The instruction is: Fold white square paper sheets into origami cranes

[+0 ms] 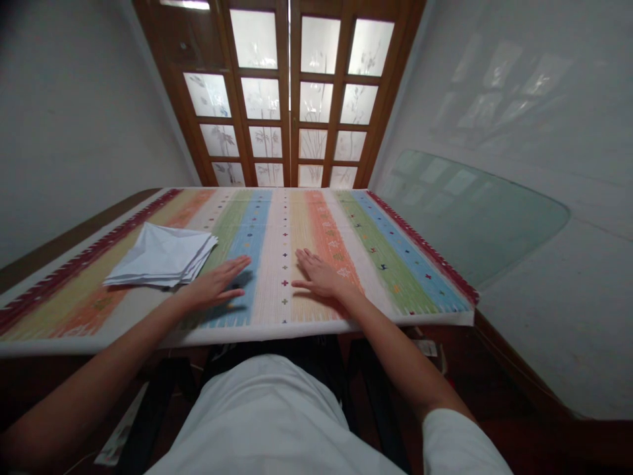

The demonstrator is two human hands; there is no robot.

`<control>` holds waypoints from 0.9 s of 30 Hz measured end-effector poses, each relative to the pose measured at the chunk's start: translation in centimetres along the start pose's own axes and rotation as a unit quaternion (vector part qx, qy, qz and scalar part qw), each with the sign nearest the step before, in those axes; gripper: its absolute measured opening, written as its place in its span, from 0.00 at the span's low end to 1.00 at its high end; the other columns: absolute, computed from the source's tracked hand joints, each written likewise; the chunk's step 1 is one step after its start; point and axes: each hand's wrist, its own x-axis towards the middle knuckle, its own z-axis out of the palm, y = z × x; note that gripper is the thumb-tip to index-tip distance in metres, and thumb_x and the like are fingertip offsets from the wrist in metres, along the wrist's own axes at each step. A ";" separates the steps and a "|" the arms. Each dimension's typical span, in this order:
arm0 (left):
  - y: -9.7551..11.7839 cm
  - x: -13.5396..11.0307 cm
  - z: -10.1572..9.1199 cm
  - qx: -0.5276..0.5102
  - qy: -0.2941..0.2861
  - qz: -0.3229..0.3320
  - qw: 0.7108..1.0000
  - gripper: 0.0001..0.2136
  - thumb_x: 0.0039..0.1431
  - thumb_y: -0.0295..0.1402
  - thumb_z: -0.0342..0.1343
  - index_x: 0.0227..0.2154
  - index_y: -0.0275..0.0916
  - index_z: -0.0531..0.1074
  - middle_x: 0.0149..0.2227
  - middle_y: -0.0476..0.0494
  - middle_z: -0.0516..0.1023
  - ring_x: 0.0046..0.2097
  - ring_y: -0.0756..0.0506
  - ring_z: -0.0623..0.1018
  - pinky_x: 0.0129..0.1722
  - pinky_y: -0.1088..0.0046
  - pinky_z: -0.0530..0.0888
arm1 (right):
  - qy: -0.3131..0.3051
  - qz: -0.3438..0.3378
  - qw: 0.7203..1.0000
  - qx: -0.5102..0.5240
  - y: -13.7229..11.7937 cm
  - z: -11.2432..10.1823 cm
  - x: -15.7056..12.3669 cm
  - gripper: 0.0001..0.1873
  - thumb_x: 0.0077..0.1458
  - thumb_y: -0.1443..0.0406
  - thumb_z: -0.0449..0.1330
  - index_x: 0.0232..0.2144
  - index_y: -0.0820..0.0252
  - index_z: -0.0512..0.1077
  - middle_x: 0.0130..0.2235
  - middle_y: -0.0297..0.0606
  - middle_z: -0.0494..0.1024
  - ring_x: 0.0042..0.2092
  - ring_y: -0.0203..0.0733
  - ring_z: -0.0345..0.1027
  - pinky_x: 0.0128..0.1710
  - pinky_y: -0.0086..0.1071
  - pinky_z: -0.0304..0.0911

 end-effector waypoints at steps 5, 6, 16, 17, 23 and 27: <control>1.4 4.1 1.5 -0.006 -0.057 0.065 0.996 0.49 0.71 0.60 0.56 0.82 0.34 0.47 0.82 0.24 0.45 0.83 0.33 0.49 0.81 0.53 0.50 | -0.046 -0.084 0.995 0.021 -1.1 -0.3 2.1 0.61 0.66 0.35 0.63 0.83 0.61 0.44 0.83 0.53 0.42 0.84 0.56 0.34 0.82 0.53 0.41; 1.4 4.7 1.7 -0.003 -0.066 0.066 0.996 0.50 0.70 0.60 0.57 0.82 0.33 0.46 0.82 0.23 0.44 0.83 0.33 0.48 0.81 0.53 0.50 | -0.054 -0.089 0.994 0.019 -1.2 -0.4 2.4 0.62 0.66 0.35 0.63 0.83 0.61 0.44 0.83 0.53 0.42 0.84 0.55 0.34 0.82 0.52 0.40; 0.7 5.0 3.7 0.003 -0.068 0.067 0.995 0.53 0.68 0.63 0.58 0.82 0.33 0.45 0.82 0.23 0.44 0.83 0.33 0.49 0.80 0.55 0.50 | -0.088 -0.137 0.986 0.026 -0.5 0.5 2.5 0.67 0.61 0.32 0.65 0.83 0.65 0.47 0.82 0.55 0.45 0.84 0.58 0.36 0.82 0.52 0.39; 0.7 4.9 3.8 0.002 -0.066 0.067 0.996 0.53 0.68 0.63 0.58 0.82 0.34 0.45 0.82 0.24 0.44 0.83 0.33 0.50 0.80 0.55 0.49 | -0.084 -0.140 0.986 0.026 -0.4 0.7 2.4 0.67 0.60 0.32 0.66 0.82 0.64 0.47 0.82 0.55 0.46 0.84 0.58 0.36 0.82 0.52 0.39; 0.6 5.0 4.1 -0.008 -0.074 0.070 0.995 0.54 0.67 0.66 0.57 0.82 0.33 0.46 0.82 0.24 0.46 0.83 0.33 0.49 0.81 0.54 0.48 | -0.072 -0.137 0.988 0.026 -0.1 1.4 2.4 0.67 0.59 0.32 0.66 0.83 0.61 0.48 0.83 0.52 0.45 0.84 0.59 0.37 0.83 0.55 0.38; 0.7 4.9 3.9 -0.010 -0.079 0.066 0.995 0.55 0.67 0.67 0.55 0.82 0.32 0.46 0.82 0.24 0.45 0.83 0.34 0.48 0.81 0.56 0.46 | -0.080 -0.134 0.987 0.025 -0.2 1.3 2.3 0.67 0.60 0.30 0.63 0.82 0.65 0.47 0.83 0.53 0.45 0.84 0.59 0.36 0.83 0.53 0.37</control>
